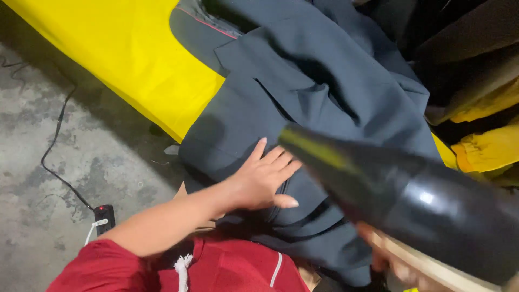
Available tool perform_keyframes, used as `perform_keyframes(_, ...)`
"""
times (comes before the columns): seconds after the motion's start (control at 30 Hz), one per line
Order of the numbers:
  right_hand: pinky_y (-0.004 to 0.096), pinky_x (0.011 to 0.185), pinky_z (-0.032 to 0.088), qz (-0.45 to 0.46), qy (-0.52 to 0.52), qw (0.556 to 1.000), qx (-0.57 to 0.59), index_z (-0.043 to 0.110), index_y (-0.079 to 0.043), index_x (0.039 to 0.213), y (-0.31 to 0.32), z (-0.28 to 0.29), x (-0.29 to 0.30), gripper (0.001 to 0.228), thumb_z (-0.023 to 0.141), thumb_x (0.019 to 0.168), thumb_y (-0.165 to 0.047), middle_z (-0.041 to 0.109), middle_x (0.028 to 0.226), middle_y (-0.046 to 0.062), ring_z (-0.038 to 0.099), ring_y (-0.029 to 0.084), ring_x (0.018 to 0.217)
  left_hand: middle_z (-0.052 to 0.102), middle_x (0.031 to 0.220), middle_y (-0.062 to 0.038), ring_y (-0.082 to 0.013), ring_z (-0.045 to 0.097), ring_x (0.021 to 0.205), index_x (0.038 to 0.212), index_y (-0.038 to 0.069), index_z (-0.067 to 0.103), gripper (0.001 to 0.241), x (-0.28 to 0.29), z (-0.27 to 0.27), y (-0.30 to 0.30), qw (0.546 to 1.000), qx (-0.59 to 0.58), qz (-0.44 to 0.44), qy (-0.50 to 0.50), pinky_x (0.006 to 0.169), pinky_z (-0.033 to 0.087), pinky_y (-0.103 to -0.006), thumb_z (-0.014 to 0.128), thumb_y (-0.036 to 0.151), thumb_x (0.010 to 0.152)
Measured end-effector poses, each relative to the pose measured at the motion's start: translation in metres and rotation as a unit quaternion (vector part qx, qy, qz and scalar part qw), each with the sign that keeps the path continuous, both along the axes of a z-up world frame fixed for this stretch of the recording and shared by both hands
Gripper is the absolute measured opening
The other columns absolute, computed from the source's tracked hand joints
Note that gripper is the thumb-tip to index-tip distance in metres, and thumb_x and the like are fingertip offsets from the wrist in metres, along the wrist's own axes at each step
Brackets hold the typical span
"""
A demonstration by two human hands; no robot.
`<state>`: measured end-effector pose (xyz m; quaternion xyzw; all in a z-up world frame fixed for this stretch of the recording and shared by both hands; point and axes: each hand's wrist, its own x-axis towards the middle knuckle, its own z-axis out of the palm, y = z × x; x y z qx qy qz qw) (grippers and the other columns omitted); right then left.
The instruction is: The person cleans a dark suit jacket laid on a yellow table. They use a small brush to scrub the fabric, spray a liquid from a bottle, brush again with a larger brush, and apply heat with a hairdryer. The person repeats this sequence on different areas of the jacket, including the front and back, and flips the jacket over to treat both sides.
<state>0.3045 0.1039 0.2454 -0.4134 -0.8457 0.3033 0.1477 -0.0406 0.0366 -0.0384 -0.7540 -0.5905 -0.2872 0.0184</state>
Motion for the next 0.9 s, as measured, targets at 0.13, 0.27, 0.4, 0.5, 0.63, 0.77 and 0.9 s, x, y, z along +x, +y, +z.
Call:
perform_keyframes(0.13, 0.034, 0.063, 0.043, 0.007, 0.023, 0.998, -0.058, 0.068, -0.010, 0.068, -0.032, -0.014, -0.061, 0.040, 0.066, 0.084, -0.047, 0.068, 0.068, 0.003, 0.061, 0.018, 0.063, 0.065, 0.137, -0.013, -0.0354, 0.053, 0.136, 0.140, 0.022, 0.062, 0.081, -0.058, -0.006, 0.028, 0.982, 0.095, 0.054, 0.155, 0.105, 0.036, -0.0710, 0.037, 0.082, 0.092)
perform_keyframes(0.27, 0.033, 0.062, 0.044, 0.014, 0.052, 0.992, -0.114, 0.068, -0.009, 0.064, -0.032, -0.034, -0.109, 0.043, 0.066, 0.083, -0.048, 0.068, 0.065, 0.002, 0.061, 0.017, 0.060, 0.035, 0.163, -0.007, -0.0350, 0.028, 0.152, 0.160, 0.037, 0.027, 0.084, -0.124, 0.042, 0.052, 0.956, -0.208, 0.124, 0.167, 0.112, 0.027, -0.0701, 0.035, 0.085, 0.091)
perform_keyframes(0.4, 0.030, 0.046, 0.040, -0.022, 0.107, 0.974, -0.198, 0.068, -0.003, 0.064, -0.018, -0.055, -0.137, 0.044, 0.069, 0.084, -0.042, 0.066, 0.059, 0.006, 0.056, 0.017, 0.046, 0.018, 0.170, -0.008, -0.0389, 0.018, 0.154, 0.162, 0.025, 0.023, 0.083, -0.153, 0.037, 0.047, 0.949, -0.249, 0.179, 0.071, 0.114, 0.020, -0.0734, 0.039, 0.072, 0.095)
perform_keyframes(0.5, 0.031, 0.044, 0.041, -0.077, 0.206, 0.941, -0.258, 0.065, 0.008, 0.091, -0.004, -0.070, -0.131, 0.033, 0.069, 0.088, -0.024, 0.062, 0.064, 0.015, 0.054, 0.023, 0.048, 0.029, 0.167, -0.010, -0.0403, 0.024, 0.152, 0.162, 0.019, 0.028, 0.085, -0.159, 0.023, 0.030, 0.953, -0.206, 0.202, 0.095, 0.114, 0.020, -0.0730, 0.027, 0.074, 0.098)
perform_keyframes(0.63, 0.031, 0.060, 0.043, -0.082, 0.206, 0.950, -0.219, 0.069, 0.008, 0.116, -0.020, -0.063, -0.094, 0.049, 0.067, 0.085, -0.030, 0.065, 0.068, 0.018, 0.060, 0.023, 0.061, 0.034, 0.165, -0.013, -0.0358, 0.022, 0.155, 0.160, 0.015, 0.034, 0.089, -0.141, 0.007, -0.007, 0.949, -0.158, 0.234, 0.142, 0.113, 0.020, -0.0710, 0.026, 0.077, 0.097)
perform_keyframes(0.77, 0.037, 0.062, 0.048, -0.125, 0.175, 0.947, -0.238, 0.067, 0.006, 0.126, -0.003, -0.085, -0.023, 0.054, 0.066, 0.083, -0.027, 0.068, 0.073, 0.022, 0.065, 0.029, 0.064, 0.047, 0.160, -0.011, -0.0361, 0.039, 0.149, 0.153, 0.016, 0.050, 0.092, -0.071, 0.013, -0.025, 0.973, -0.004, 0.163, 0.166, 0.113, 0.030, -0.0641, 0.048, 0.081, 0.088)
perform_keyframes(0.9, 0.050, 0.068, 0.059, -0.199, 0.112, 0.937, -0.266, 0.062, 0.001, 0.150, 0.004, -0.102, 0.075, 0.074, 0.063, 0.080, -0.021, 0.075, 0.086, 0.031, 0.075, 0.044, 0.069, 0.045, 0.152, -0.011, -0.0358, 0.035, 0.145, 0.148, 0.017, 0.048, 0.096, 0.009, 0.022, -0.008, 0.994, -0.050, 0.010, 0.096, 0.114, 0.022, -0.0623, 0.058, 0.083, 0.079)
